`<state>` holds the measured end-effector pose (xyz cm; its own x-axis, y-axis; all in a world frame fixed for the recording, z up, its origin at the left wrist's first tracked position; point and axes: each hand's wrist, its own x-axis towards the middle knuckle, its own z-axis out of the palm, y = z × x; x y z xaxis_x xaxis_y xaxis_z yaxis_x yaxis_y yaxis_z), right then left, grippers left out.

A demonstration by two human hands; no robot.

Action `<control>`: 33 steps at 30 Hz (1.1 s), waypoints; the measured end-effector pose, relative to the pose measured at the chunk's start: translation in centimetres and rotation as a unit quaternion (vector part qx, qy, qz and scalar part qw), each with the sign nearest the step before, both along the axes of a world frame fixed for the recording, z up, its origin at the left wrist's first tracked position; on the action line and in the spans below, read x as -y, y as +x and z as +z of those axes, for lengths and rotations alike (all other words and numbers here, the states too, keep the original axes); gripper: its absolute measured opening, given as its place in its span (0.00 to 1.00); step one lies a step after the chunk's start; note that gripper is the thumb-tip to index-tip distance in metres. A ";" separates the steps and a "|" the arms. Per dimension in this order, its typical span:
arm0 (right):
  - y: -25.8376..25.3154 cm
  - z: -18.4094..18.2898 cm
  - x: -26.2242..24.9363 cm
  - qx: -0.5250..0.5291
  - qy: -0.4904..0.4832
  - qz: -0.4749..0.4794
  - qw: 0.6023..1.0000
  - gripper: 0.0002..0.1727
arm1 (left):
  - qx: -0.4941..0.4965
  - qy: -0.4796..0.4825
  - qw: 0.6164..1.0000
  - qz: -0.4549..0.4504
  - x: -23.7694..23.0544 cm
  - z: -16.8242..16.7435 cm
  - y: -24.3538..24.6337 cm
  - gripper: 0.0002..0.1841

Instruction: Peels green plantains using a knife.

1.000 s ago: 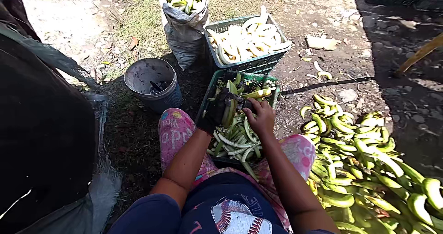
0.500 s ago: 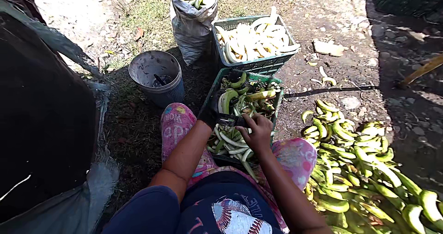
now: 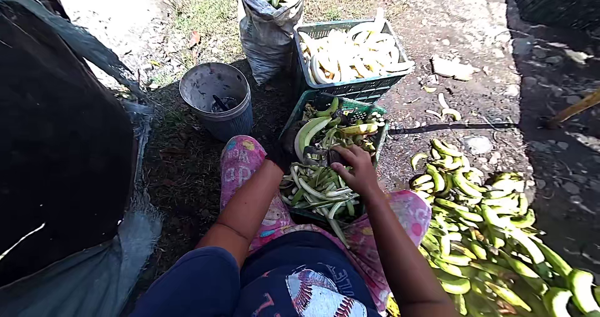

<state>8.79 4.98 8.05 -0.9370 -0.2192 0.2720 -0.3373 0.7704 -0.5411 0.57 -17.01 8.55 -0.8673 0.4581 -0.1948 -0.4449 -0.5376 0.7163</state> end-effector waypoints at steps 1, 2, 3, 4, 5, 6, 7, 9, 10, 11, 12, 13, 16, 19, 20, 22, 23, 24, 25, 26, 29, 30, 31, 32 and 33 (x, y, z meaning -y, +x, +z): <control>0.3 -0.3 0.0 -0.025 0.036 0.018 0.999 0.36 | -0.013 -0.042 0.999 0.013 -0.2 0.4 -0.2 0.18; 0.4 -0.5 0.1 -0.041 0.057 0.016 0.997 0.36 | -0.064 -0.110 0.991 0.029 -0.4 0.7 -0.1 0.16; 0.2 -0.6 0.2 -0.055 0.068 -0.004 0.996 0.35 | -0.112 -0.182 0.976 0.042 -0.8 1.0 0.2 0.15; -0.4 -0.7 0.4 -0.065 0.073 -0.037 0.995 0.35 | -0.146 -0.229 0.961 0.048 -1.4 0.9 0.5 0.17; -1.1 -0.6 0.5 -0.066 0.064 -0.079 0.993 0.33 | -0.150 -0.239 0.958 0.052 -2.2 0.6 0.8 0.18; -2.0 -0.6 0.5 -0.056 0.046 -0.126 0.989 0.32 | -0.160 -0.244 0.954 0.071 -2.9 -0.3 1.1 0.18; -3.0 -0.6 0.5 -0.035 0.019 -0.172 0.984 0.32 | -0.188 -0.273 0.939 0.093 -3.2 -1.3 1.5 0.19; -4.3 -0.4 0.4 0.041 -0.053 -0.236 0.969 0.34 | -0.205 -0.336 0.915 0.090 -2.1 -2.8 3.9 0.20; -4.7 -0.4 0.4 0.076 -0.088 -0.255 0.960 0.34 | -0.233 -0.388 0.888 0.080 -1.2 -3.5 4.6 0.21; -4.9 -0.5 0.3 0.106 -0.114 -0.266 0.951 0.34 | -0.264 -0.447 0.851 0.075 -0.4 -4.3 4.7 0.22; -5.1 -0.7 0.1 0.121 -0.126 -0.268 0.947 0.34 | -0.280 -0.505 0.814 0.069 0.2 -5.0 4.4 0.23; -5.1 -0.7 0.0 0.124 -0.125 -0.262 0.949 0.33 | -0.277 -0.553 0.784 0.055 0.6 -5.2 4.0 0.23; -4.5 -0.3 0.6 0.086 -0.066 -0.200 0.974 0.31 | -0.233 -0.557 0.794 0.069 0.7 -4.1 3.7 0.21; -4.5 -0.5 0.4 0.025 0.006 -0.154 0.988 0.31 | -0.301 -0.519 0.795 0.089 0.7 -4.1 3.3 0.19; -4.6 -0.8 -0.6 0.046 0.015 -0.150 0.988 0.31 | -0.321 -0.510 0.792 0.095 0.9 -4.3 3.3 0.18; -4.7 -1.7 -3.7 0.124 0.041 -0.157 0.979 0.31 | -0.323 -0.504 0.793 0.110 1.3 -5.0 3.0 0.17; -4.6 -2.1 -5.4 0.174 0.066 -0.165 0.969 0.30 | -0.308 -0.518 0.790 0.111 1.6 -5.4 2.8 0.18; -4.2 -2.5 -6.9 0.213 0.092 -0.173 0.957 0.29 | -0.295 -0.546 0.776 0.114 1.7 -5.7 2.5 0.18; -3.8 -3.0 -8.2 0.245 0.099 -0.180 0.948 0.29 | -0.279 -0.578 0.759 0.108 1.8 -5.8 2.1 0.20; -3.1 -3.5 -9.4 0.271 0.092 -0.187 0.940 0.30 | -0.251 -0.606 0.749 0.094 1.7 -6.0 1.7 0.23; -0.9 -5.6 -12.4 0.305 0.021 -0.221 0.926 0.31 | -0.176 -0.603 0.775 0.063 0.5 -6.5 1.1 0.22; -0.3 -5.9 -13.1 0.305 -0.008 -0.245 0.920 0.31 | -0.161 -0.592 0.788 0.045 0.1 -6.5 0.9 0.22; 0.2 -5.6 -13.4 0.299 -0.047 -0.271 0.914 0.31 | -0.173 -0.599 0.782 0.014 -0.1 -6.4 0.3 0.24; 0.3 -5.0 -13.4 0.283 -0.093 -0.299 0.906 0.30 | -0.192 -0.611 0.768 -0.016 -0.5 -6.1 -0.6 0.27; 0.2 -4.6 -13.3 0.257 -0.149 -0.329 0.896 0.29 | -0.196 -0.604 0.772 -0.040 -1.1 -5.5 -2.0 0.27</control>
<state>9.00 18.28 3.50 -0.8546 0.4381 -0.2789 0.4907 0.5054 -0.7098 -1.39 -15.92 3.09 -0.9464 0.2035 -0.2509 -0.0632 0.6450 0.7616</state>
